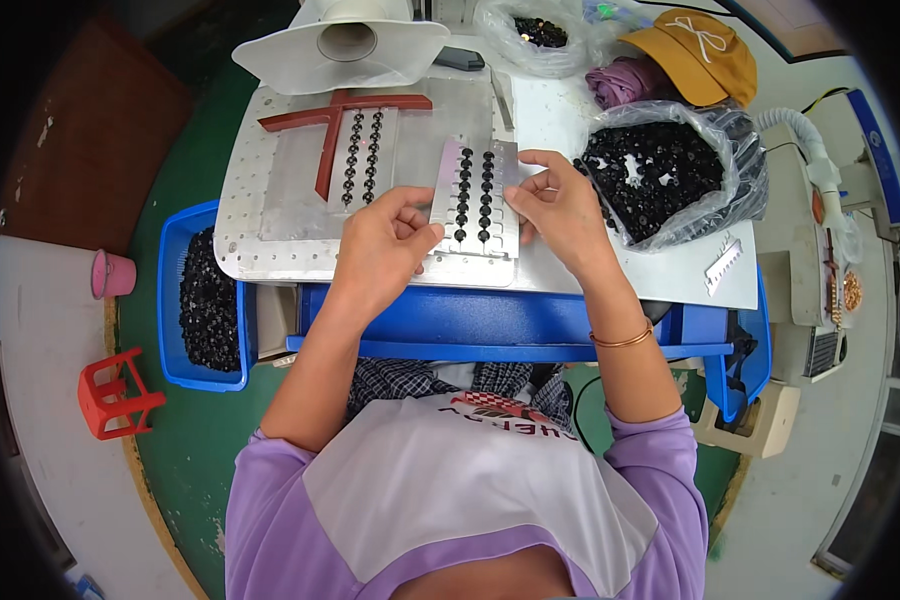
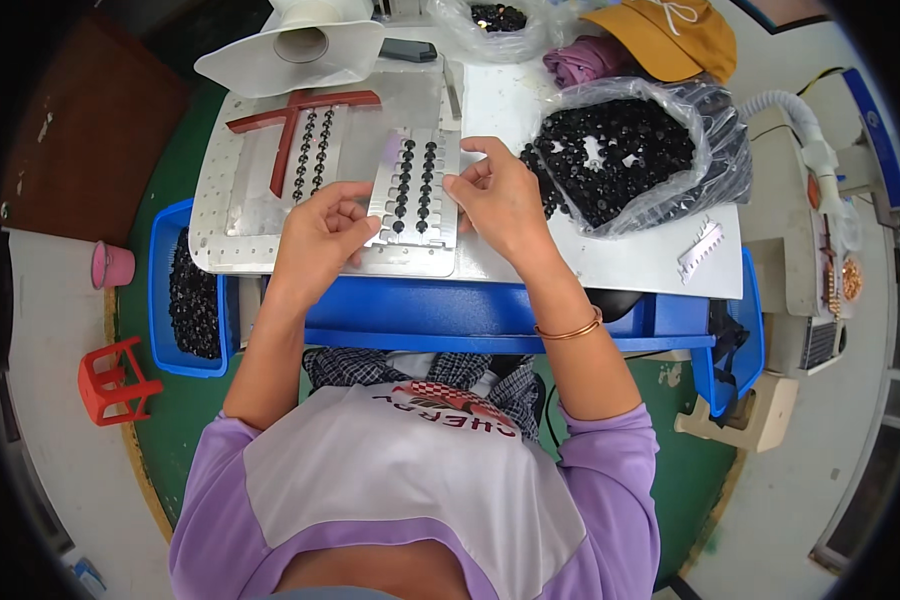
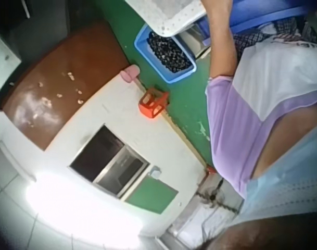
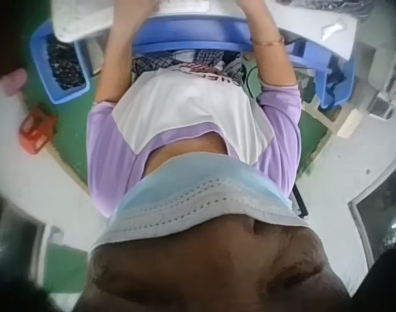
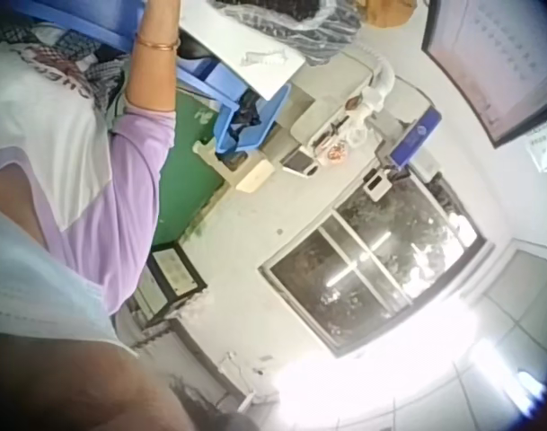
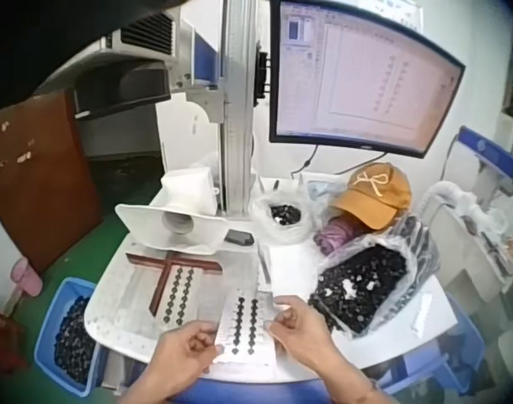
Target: Placing small black components into holes in a metal jig at a manual workstation.
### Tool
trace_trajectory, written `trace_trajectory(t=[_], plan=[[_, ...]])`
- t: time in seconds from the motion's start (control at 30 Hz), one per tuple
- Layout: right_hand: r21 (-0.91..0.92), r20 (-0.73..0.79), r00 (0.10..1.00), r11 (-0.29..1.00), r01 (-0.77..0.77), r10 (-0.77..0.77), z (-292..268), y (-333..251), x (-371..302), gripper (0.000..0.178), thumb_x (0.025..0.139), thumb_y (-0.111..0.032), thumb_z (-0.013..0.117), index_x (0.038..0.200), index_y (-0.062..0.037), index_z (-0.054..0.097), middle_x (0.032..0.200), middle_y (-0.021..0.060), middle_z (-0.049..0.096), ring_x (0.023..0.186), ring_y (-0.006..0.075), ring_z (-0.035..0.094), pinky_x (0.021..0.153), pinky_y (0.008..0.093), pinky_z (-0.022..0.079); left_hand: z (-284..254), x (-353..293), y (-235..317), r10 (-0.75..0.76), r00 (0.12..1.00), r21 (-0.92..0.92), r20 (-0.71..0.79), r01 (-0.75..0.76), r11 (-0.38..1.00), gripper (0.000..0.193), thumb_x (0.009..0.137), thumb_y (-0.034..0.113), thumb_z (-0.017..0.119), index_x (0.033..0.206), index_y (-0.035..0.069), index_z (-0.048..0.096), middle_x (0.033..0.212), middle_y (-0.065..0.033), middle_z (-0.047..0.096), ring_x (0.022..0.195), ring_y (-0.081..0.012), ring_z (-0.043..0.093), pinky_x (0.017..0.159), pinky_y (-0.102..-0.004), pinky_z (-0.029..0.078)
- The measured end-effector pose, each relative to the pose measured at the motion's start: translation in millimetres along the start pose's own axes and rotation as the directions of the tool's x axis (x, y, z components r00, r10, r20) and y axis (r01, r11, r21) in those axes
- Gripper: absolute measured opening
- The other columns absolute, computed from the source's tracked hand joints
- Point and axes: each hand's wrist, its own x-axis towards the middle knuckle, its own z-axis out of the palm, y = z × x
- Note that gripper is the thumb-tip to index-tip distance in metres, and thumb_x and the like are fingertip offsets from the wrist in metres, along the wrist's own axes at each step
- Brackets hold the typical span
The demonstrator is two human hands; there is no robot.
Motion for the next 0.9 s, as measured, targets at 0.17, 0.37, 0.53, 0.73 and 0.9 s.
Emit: trace_trajectory(t=[0.17,0.37,0.53,0.73,0.9], plan=[[0.005,-0.002,1.0,1.0,-0.017,0.017,1.6,-2.5,-0.4,0.042,0.083,-0.004,0.067,0.121,0.0065,0.053,0.078,0.0103,0.063,0.056,0.0129,0.062,0.048,0.0267,0.049,-1.1,2.7,0.0,0.04,0.999,0.105,0.001,-0.04,0.994,0.036,0.083,0.0,0.066,0.118,-0.006,0.059,0.08,-0.0032,0.06,0.061,-0.0053,0.053,0.048,-0.0205,0.044],[0.057,0.001,1.0,0.998,-0.008,0.008,3.0,-3.7,-0.5,0.046,0.083,-0.003,0.067,0.125,0.0069,0.051,0.077,0.0102,0.062,0.057,0.0125,0.062,0.047,0.0264,0.049,-7.3,6.1,0.9,0.065,0.998,0.151,0.027,-0.068,0.986,0.038,0.083,0.001,0.065,0.119,-0.006,0.059,0.078,-0.0027,0.059,0.059,-0.0051,0.053,0.047,-0.0207,0.044],[0.048,0.0,1.0,0.999,-0.012,0.012,3.3,-3.9,0.3,0.046,0.083,-0.003,0.067,0.125,0.0075,0.051,0.078,0.0105,0.062,0.057,0.0124,0.062,0.047,0.0262,0.048,-4.9,10.5,1.6,0.058,0.998,0.183,0.025,-0.061,0.981,0.035,0.083,0.002,0.065,0.117,-0.005,0.061,0.074,-0.0019,0.058,0.057,-0.0052,0.053,0.046,-0.0211,0.044],[0.013,-0.011,1.0,1.0,0.0,0.0,3.6,-2.5,0.3,0.046,0.083,-0.003,0.067,0.124,0.0075,0.052,0.078,0.0106,0.063,0.056,0.0128,0.061,0.046,0.0265,0.048,-1.9,17.4,-0.1,0.17,0.985,0.384,-0.009,-0.154,0.911,0.032,0.083,0.006,0.067,0.114,-0.004,0.062,0.067,-0.0022,0.058,0.057,-0.0062,0.053,0.045,-0.0227,0.042],[-0.024,-0.015,1.0,1.0,0.006,-0.006,3.8,0.8,1.6,0.045,0.082,-0.004,0.068,0.123,0.0068,0.053,0.078,0.0104,0.063,0.055,0.0126,0.061,0.047,0.027,0.049,-0.9,19.4,3.9,0.125,0.992,0.343,-0.008,-0.115,0.932,0.033,0.084,0.007,0.068,0.114,-0.005,0.062,0.07,-0.0026,0.059,0.058,-0.0065,0.053,0.045,-0.0232,0.042]])
